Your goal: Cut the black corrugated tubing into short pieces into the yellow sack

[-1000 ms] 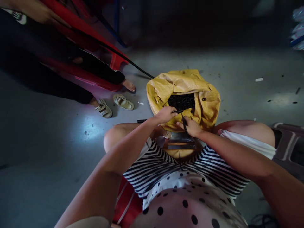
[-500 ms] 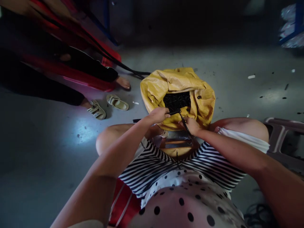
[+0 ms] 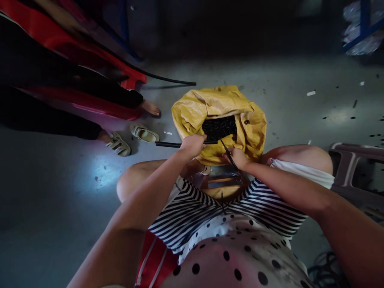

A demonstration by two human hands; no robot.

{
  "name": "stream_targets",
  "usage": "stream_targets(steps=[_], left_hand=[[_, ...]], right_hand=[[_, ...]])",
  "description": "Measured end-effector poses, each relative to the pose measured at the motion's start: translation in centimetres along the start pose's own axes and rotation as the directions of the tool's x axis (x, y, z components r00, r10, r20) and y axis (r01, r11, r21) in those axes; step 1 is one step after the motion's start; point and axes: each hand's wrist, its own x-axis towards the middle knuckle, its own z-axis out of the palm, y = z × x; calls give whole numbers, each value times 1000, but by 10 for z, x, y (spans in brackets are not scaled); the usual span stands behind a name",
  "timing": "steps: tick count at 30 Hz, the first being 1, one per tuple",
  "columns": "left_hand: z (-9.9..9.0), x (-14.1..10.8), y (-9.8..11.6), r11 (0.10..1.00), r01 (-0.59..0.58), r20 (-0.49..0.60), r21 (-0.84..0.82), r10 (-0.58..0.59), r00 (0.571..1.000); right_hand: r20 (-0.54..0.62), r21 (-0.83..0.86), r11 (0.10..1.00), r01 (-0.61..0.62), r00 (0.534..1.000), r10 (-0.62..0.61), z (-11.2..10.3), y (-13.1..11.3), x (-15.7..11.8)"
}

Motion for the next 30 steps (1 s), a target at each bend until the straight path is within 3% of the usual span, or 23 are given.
stream_targets(steps=[10, 14, 20, 26, 30], left_hand=[[-9, 6, -17, 968, 68, -85, -241, -90, 992], [-7, 9, -20, 949, 37, -127, -314, -80, 989], [-5, 12, -23, 917, -33, -170, -399, -39, 985], [-6, 13, -20, 890, -69, -180, -450, -15, 983], [-1, 12, -13, 894, -132, -132, -428, 82, 988]], right_hand=[[-19, 254, 963, 85, 996, -83, 1, 0, 5], [-103, 375, 907, 190, 981, -163, 4, 5, 10], [-126, 590, 790, 165, 986, -112, 5, 5, 11], [-97, 603, 787, 130, 991, -89, 0, 2, 10], [-90, 577, 806, 137, 991, -104, -2, 0, 11]])
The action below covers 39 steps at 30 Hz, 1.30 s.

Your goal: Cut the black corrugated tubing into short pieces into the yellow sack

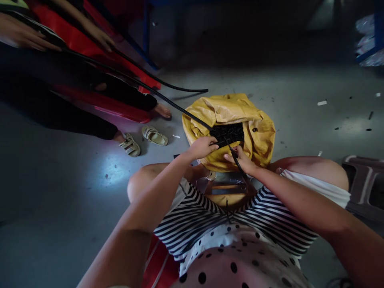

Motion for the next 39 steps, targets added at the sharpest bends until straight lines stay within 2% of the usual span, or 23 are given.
stream_targets(steps=[6, 11, 19, 26, 34, 39], left_hand=[[5, 1, 0, 998, -47, 66, 38, 45, 997], [8, 4, -4, 996, -57, 84, 68, 51, 995], [12, 5, -8, 996, -41, 158, 85, 27, 987], [11, 6, -14, 999, -8, 153, 50, 0, 988], [8, 3, -10, 980, -4, 132, 198, -23, 991], [-1, 1, -15, 977, 4, 137, 214, -34, 990]], right_hand=[[-21, -136, 990, 45, 999, -49, 0, 0, 0], [-24, -180, 980, 89, 995, -95, -1, -1, -5], [-3, -250, 967, 40, 999, -42, 3, 3, -6], [-6, -250, 967, 51, 999, -54, 6, 8, -5], [-20, -327, 945, 17, 999, -25, 12, 8, -6], [-9, -304, 951, 49, 999, -54, 12, -2, -4]])
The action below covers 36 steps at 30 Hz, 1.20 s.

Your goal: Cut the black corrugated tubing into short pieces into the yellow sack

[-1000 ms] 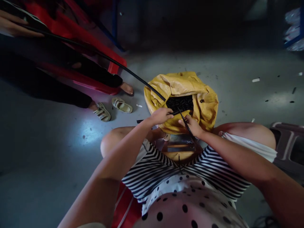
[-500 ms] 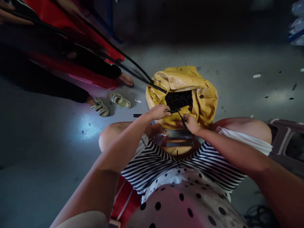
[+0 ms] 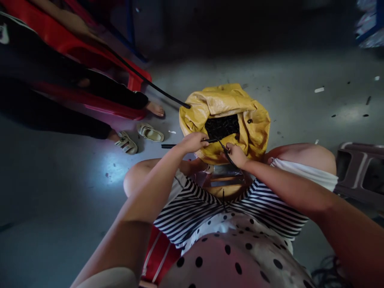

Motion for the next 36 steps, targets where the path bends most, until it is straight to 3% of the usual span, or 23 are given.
stream_targets(steps=[7, 11, 20, 28, 36], left_hand=[[-5, -5, -5, 984, -106, -59, -144, 99, 993], [-3, -4, 1, 978, -159, -57, -137, 153, 987], [6, -8, 21, 997, -57, -64, 50, 60, 996], [17, -10, 38, 999, 29, -127, 16, -27, 992], [13, -11, 44, 995, 95, -104, 26, -91, 990]], right_hand=[[21, 29, 999, -38, 999, 38, -16, -9, 2], [77, -39, 999, -34, 996, 37, -21, -11, 4], [108, -270, 959, -85, 987, 117, -20, -14, 0], [29, -252, 962, -103, 993, 114, -20, -15, 3], [-17, -251, 965, -75, 997, 73, -19, -11, 1]])
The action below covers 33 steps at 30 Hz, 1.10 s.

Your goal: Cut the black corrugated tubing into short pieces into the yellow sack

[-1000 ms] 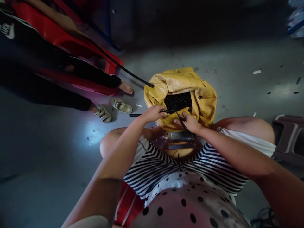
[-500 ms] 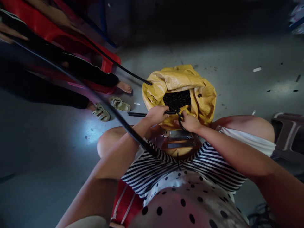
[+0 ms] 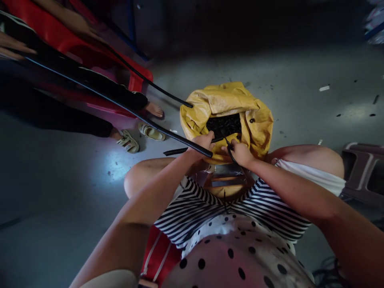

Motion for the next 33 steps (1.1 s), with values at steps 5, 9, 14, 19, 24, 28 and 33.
stream_targets(steps=[5, 9, 14, 19, 24, 28, 33], left_hand=[[0, 7, -9, 995, 18, -69, -98, -25, 997], [1, 15, -18, 932, 15, -148, -363, -74, 986], [-7, 5, 2, 480, -40, 9, -876, 99, 995], [-19, -10, 35, 89, -38, -23, -995, 168, 986], [-23, -23, 51, -35, -40, -46, -999, 194, 980], [-24, -33, 58, 29, -82, -78, -996, 129, 989], [-28, -39, 61, 114, -135, -120, -984, 133, 984]], right_hand=[[-67, 196, 980, 19, 998, -6, -1, -1, 1], [94, 601, 798, -32, 995, -31, -8, -11, -4], [132, 847, 527, -74, 989, -73, -27, -26, -26], [14, 915, 401, 39, 992, -128, -45, -29, -45], [-109, 945, 280, 172, 968, -228, -51, -31, -59], [-116, 959, 226, 173, 963, -243, -48, -35, -67], [-53, 961, 243, 134, 949, -312, -45, -33, -69]])
